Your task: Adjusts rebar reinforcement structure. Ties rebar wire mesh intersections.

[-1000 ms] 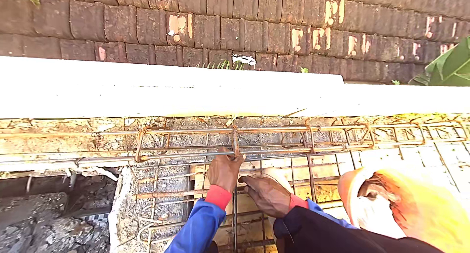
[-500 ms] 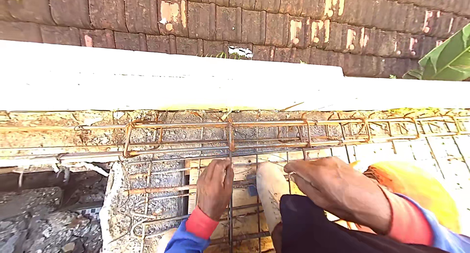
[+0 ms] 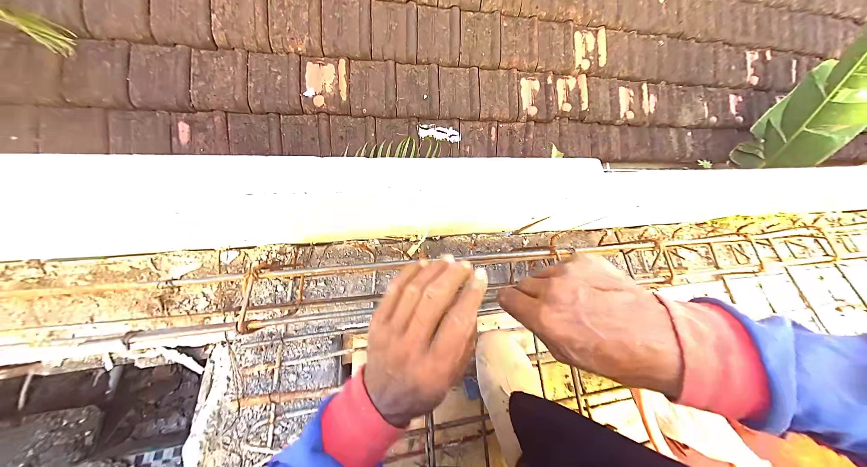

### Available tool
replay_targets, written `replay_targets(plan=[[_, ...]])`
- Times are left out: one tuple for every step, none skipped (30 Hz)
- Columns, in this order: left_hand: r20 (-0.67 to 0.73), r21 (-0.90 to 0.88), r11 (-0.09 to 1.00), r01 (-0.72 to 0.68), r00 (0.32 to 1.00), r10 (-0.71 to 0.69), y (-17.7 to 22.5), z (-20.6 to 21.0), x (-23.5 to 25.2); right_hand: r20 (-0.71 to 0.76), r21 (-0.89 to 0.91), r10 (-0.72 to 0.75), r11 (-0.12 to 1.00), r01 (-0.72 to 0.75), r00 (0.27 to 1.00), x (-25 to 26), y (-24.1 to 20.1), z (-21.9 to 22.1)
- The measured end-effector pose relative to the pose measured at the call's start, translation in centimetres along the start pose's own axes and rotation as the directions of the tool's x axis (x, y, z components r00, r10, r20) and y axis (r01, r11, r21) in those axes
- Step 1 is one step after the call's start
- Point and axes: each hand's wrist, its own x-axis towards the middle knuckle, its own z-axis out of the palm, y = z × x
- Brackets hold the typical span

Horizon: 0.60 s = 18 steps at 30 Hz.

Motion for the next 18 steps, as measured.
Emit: replay_targets(plan=[[0.035, 0.027, 0.999, -0.019, 0.999, 0.018, -0.9, -0.6, 2.0, 0.008, -0.036, -0.022, 0.999, 0.022, 1.0, 0.1, 0.2, -0.3], [0.103, 0.049, 0.998, -0.031, 0.994, 0.026, -2.2, -1.2, 4.2, 0.017, -0.067, -0.047, 0.997, 0.048, 0.999, 0.2, 0.2, -0.6], [0.218, 0.08, 0.996, -0.034, 0.976, 0.016, -3.5, -1.8, 6.4, 0.013, -0.098, -0.084, 0.992, 0.085, 0.996, 0.3, 0.2, -0.7], [0.343, 0.117, 0.992, -0.042, 0.939, -0.001, -4.9, -2.2, 8.4, 0.001, -0.129, -0.124, 0.984, 0.123, 0.992, 0.4, 0.3, -0.7], [0.442, 0.146, 0.988, -0.058, 0.897, -0.013, -6.2, -2.3, 9.9, -0.016, -0.157, -0.16, 0.975, 0.156, 0.987, 0.6, 0.5, -0.7], [0.501, 0.162, 0.984, -0.079, 0.865, -0.013, -7.4, -2.0, 10.7, -0.033, -0.177, -0.19, 0.967, 0.181, 0.981, 0.8, 0.8, -0.7], [0.522, 0.161, 0.981, -0.104, 0.853, 0.005, -8.2, -1.5, 10.8, -0.04, -0.189, -0.214, 0.961, 0.203, 0.976, 1.1, 1.3, -0.7], [0.538, 0.157, 0.98, -0.122, 0.843, 0.018, -8.5, -1.3, 10.6, -0.048, -0.194, -0.235, 0.956, 0.222, 0.971, 1.4, 1.7, -0.7], [0.55, 0.151, 0.98, -0.13, 0.834, 0.026, -8.4, -1.4, 10.3, -0.055, -0.198, -0.245, 0.953, 0.23, 0.968, 1.9, 2.1, -0.8], [0.554, 0.133, 0.982, -0.135, 0.831, 0.039, -8.3, -1.6, 10.2, -0.065, -0.199, -0.249, 0.952, 0.232, 0.966, 2.5, 2.4, -0.9], [0.558, 0.127, 0.983, -0.135, 0.829, 0.042, -8.1, -1.8, 10.0, -0.085, -0.198, -0.251, 0.953, 0.231, 0.964, 3.0, 2.7, -1.0], [0.557, 0.127, 0.983, -0.131, 0.83, 0.039, -8.0, -1.9, 10.0, -0.111, -0.2, -0.252, 0.953, 0.227, 0.961, 3.6, 3.0, -1.0], [0.557, 0.127, 0.984, -0.128, 0.83, 0.036, -8.0, -1.9, 10.0, -0.146, -0.2, -0.247, 0.956, 0.216, 0.958, 4.0, 3.2, -0.9], [0.561, 0.124, 0.985, -0.124, 0.827, 0.034, -8.0, -1.9, 10.1, -0.19, -0.198, -0.243, 0.958, 0.206, 0.951, 4.4, 3.4, -0.8], [0.564, 0.123, 0.985, -0.123, 0.825, 0.033, -8.2, -1.8, 10.2, -0.235, -0.198, -0.236, 0.961, 0.191, 0.943, 4.8, 3.7, -0.8], [0.568, 0.131, 0.984, -0.119, 0.823, 0.024, -8.4, -1.7, 10.3, -0.275, -0.187, -0.22, 0.967, 0.173, 0.936, 5.1, 3.9, -0.9], [0.576, 0.13, 0.985, -0.115, 0.817, 0.019, -8.4, -1.6, 10.3, -0.31, -0.172, -0.199, 0.973, 0.151, 0.93, 5.3, 4.0, -0.9], [0.585, 0.129, 0.985, -0.116, 0.811, 0.018, -8.4, -1.7, 10.3, -0.346, -0.154, -0.177, 0.98, 0.13, 0.922, 5.4, 4.1, -0.7]])
